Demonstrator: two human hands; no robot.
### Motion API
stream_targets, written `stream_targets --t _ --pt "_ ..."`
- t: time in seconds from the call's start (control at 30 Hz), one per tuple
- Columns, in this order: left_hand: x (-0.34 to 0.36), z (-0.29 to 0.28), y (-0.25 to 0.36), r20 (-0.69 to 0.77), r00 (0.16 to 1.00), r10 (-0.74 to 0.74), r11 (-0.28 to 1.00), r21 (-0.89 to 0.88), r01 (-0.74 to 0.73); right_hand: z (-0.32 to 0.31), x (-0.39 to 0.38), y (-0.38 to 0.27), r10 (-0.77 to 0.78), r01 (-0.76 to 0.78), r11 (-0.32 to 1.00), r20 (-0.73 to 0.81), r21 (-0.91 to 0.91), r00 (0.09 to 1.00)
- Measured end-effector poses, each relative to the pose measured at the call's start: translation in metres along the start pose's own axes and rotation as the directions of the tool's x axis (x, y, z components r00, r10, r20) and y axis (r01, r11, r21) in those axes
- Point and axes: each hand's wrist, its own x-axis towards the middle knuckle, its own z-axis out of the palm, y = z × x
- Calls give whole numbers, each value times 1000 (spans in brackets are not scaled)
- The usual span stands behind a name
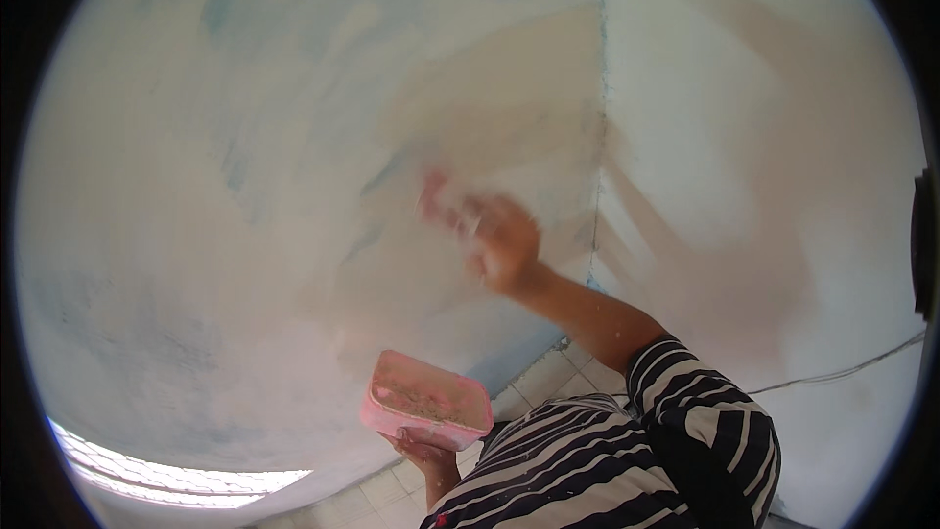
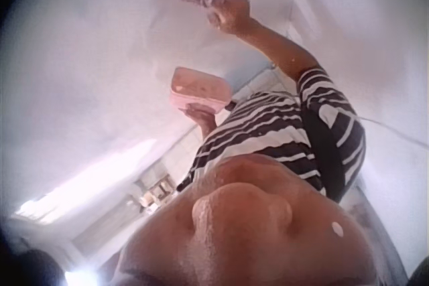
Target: The person applies filler material to a wall and ceiling corner. The person scoops white filler from a pink container with a putty knife and spreads it across the wall and ceiling surfaces.
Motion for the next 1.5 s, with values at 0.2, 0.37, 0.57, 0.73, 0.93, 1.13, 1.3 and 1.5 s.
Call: stream_targets --t 0.2,0.37,0.57,0.73,0.93,1.13,1.3,1.5 --pt "1 -1 -4 13 1000 0 998 -58 1 -61 28 96 543 -554 832 -227 15 809" --pt "-6 -24 -19 -79 997 -3 989 146 14 -7 27 89 234 -280 913 -180 -298 955" --pt "-5 -33 -22 -58 996 -71 997 23 73 -22 16 23 38 14 958 -176 285 984" --pt "-2 -24 -23 -60 998 -5 996 88 11 -55 38 125 490 -493 867 -303 70 818" --pt "-1 -15 -9 -114 993 17 999 -34 -21 21 9 -36 52 -54 998 44 36 998" --pt "-2 -16 -13 -119 991 -57 996 66 65 -11 18 19 305 -190 883 -216 430 927" --pt "-7 8 -5 -41 993 -109 994 0 109 -25 40 70 543 -536 839 -203 91 815" --pt "-3 -19 -13 -109 989 -97 991 -108 85 9 8 -60 -48 -63 941 314 332 948"
